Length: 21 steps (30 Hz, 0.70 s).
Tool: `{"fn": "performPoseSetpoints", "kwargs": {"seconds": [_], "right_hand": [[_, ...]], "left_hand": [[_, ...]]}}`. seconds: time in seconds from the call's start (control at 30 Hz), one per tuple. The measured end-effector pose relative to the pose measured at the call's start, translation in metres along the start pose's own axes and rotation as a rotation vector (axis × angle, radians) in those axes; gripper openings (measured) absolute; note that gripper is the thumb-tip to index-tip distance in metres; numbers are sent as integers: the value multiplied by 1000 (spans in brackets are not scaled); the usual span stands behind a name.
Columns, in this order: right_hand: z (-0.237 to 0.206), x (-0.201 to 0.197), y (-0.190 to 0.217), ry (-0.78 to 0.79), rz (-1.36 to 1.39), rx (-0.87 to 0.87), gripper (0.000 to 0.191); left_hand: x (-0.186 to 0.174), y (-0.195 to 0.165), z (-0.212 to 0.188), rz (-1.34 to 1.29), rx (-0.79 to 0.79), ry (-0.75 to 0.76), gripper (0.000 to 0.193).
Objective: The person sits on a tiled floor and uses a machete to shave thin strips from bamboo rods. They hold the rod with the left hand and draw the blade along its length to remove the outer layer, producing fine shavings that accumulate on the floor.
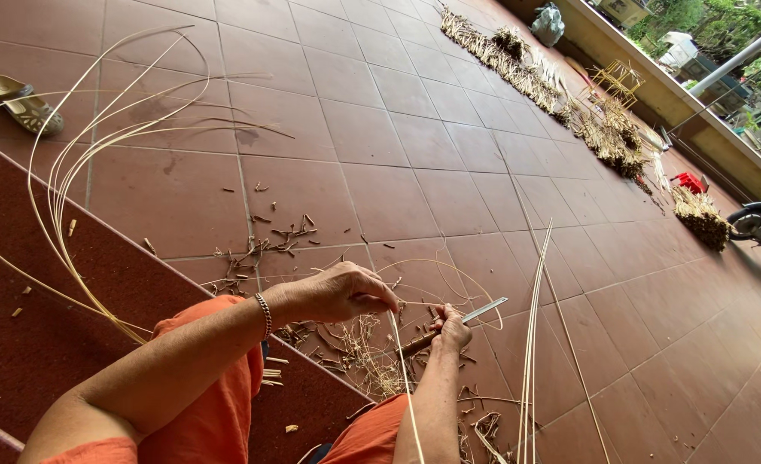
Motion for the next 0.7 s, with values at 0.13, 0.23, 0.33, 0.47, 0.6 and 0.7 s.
{"fn": "performPoseSetpoints", "kwargs": {"seconds": [0.13, 0.23, 0.33, 0.47, 0.6, 0.7], "right_hand": [[2, -2, 4, -10, 20, -22, 6], [2, -10, 5, -32, 24, -35, 6], [4, -21, 6, -71, 16, -76, 4], [9, -37, 4, -120, -24, -97, 4], [9, -71, 3, -318, 35, -70, 6], [12, -82, 4, -275, 85, -90, 7]], "left_hand": [[-7, 16, -7, 28, -52, -40, 16], [-2, 17, -10, 85, -67, -3, 14], [-1, 22, -11, -139, -94, 44, 18], [-22, 17, -19, -579, 44, -4, 22], [-66, 4, -53, -988, 341, -142, 24], [-68, 8, -60, -1021, 322, -25, 31]]}}
Point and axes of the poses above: each hand's wrist, its own z-axis towards the middle knuckle, its own x-axis out of the palm, y = z × x, the point moved 8 cm from there along z, towards the middle knuckle, and after that the axes turned 15 degrees about y, right-handed, at the moved point
